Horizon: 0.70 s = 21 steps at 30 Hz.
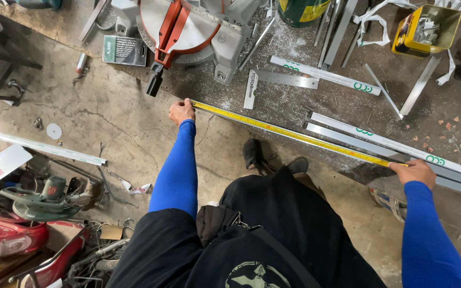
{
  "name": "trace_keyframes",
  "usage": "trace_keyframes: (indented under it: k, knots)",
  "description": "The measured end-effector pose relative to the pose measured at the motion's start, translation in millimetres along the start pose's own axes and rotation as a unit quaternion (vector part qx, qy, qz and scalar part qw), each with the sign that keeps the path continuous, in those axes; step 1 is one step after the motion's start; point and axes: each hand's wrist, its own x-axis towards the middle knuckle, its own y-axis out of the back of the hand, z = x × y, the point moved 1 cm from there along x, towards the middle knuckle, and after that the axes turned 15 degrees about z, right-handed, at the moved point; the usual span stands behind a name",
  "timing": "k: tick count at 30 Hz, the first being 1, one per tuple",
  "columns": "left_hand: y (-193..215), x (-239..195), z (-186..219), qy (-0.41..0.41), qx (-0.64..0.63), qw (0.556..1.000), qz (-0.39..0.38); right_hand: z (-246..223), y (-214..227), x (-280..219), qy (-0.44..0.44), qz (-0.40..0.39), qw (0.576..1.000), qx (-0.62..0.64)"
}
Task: The person measures and marks metal strips using a tape measure, then cuts the metal strips to length using a miter saw.
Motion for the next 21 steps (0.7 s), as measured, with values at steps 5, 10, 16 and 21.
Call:
trace_keyframes:
  k: [5, 10, 16, 21]
  knots:
    - [-13, 6, -15, -0.07, 0.04, 0.996, 0.035, 0, -1, -2, -0.011, 0.004, 1.0, 0.014]
    - [-23, 8, -27, -0.115, 0.044, 0.992, 0.042, 2, -3, -4, -0.022, 0.012, 1.0, 0.018]
    - [-27, 12, -31, -0.132, 0.044, 0.989, 0.043, 3, -6, -6, 0.01, 0.039, 0.999, 0.01]
    - [-29, 14, -33, -0.136, 0.053, 0.988, 0.042, 4, -7, -7, 0.03, 0.061, 0.998, 0.014]
